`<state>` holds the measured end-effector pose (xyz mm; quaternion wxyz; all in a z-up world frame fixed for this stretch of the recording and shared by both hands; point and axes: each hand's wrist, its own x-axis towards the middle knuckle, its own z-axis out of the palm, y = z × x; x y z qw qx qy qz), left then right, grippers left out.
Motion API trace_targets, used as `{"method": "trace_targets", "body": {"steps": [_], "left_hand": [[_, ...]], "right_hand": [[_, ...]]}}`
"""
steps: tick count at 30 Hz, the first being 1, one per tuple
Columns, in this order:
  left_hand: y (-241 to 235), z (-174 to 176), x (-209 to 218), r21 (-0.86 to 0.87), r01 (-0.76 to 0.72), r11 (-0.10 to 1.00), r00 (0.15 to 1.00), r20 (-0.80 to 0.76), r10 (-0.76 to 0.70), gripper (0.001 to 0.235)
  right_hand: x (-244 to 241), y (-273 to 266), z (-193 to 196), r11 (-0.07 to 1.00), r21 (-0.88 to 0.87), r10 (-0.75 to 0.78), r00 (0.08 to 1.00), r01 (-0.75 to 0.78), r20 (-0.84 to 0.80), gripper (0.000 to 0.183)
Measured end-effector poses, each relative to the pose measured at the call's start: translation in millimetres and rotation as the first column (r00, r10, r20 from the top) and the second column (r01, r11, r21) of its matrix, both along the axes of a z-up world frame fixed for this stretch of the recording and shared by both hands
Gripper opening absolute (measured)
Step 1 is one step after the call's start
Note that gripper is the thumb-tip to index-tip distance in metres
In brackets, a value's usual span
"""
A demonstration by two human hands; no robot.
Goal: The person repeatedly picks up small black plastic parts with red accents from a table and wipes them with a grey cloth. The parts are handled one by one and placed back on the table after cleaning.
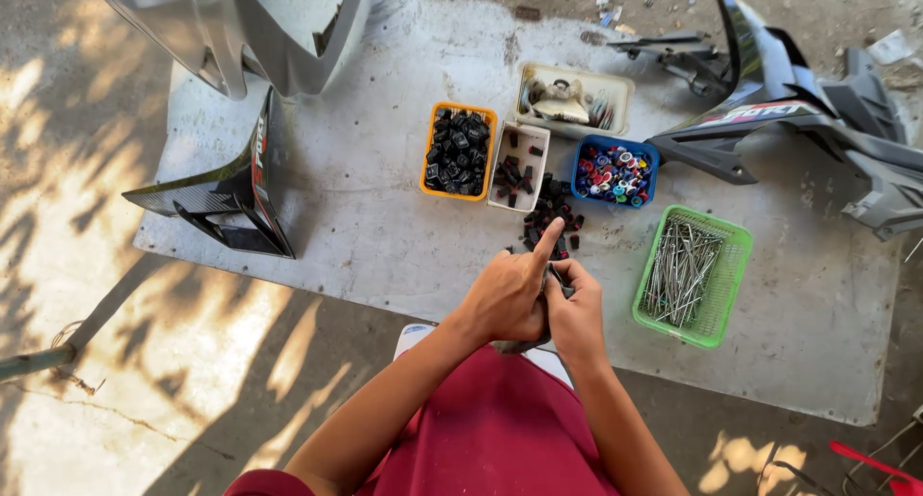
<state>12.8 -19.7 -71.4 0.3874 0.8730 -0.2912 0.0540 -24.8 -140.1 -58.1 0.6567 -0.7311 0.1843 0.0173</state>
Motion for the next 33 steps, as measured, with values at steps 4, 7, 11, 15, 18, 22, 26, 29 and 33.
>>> {"method": "trace_targets", "body": {"steps": [4,7,11,15,18,22,26,29,33], "left_hand": [[3.8,-43.4,-10.8,0.035,0.041,0.999,0.983,-0.180,-0.034,0.111],[-4.0,-93.6,5.4,-0.041,0.034,0.999,0.891,-0.452,-0.049,0.108],[-13.0,-183.2,1.1,-0.123,-0.347,0.930,0.699,-0.695,0.169,0.082],[-22.7,-296.4,72.0,0.055,-0.492,0.869,0.545,-0.759,0.357,0.058],[-18.9,-396.1,116.0,0.050,-0.477,0.877,0.584,-0.728,0.359,0.058],[-20.2,-419.2,150.2,0.134,-0.491,0.861,0.686,-0.550,0.477,0.073],[-15.8,-423.4,112.1,0.347,-0.377,0.859,0.810,-0.327,0.487,0.039],[-13.9,-453.0,77.8,0.512,-0.021,0.859,0.959,-0.231,0.162,0.034],[-19.2,-474.3,57.2,0.659,0.207,0.723,0.970,-0.236,-0.062,0.033]], "right_hand": [[-6.3,-7.9,-48.0,0.999,0.053,-0.001,0.994,0.007,-0.110,0.015],[10.7,-25.0,-115.3,0.915,-0.390,0.055,0.989,-0.104,-0.135,0.012],[-43.8,-62.4,-269.0,0.957,-0.133,0.138,0.808,-0.258,-0.573,0.017],[-36.9,-80.8,-293.9,0.996,0.066,0.005,0.742,0.052,-0.671,0.024],[-38.1,-98.4,-312.9,0.997,0.039,-0.024,0.715,0.072,-0.698,0.026],[-25.8,-108.0,-366.2,0.983,0.076,-0.067,0.707,0.169,-0.704,0.023],[-10.5,-101.6,-387.4,0.974,0.128,-0.050,0.727,0.187,-0.685,0.018],[-2.1,-93.0,-391.3,0.977,0.142,-0.024,0.742,0.159,-0.670,0.014],[8.2,-84.2,-372.9,0.978,0.058,-0.123,0.781,0.200,-0.613,0.019]]}}
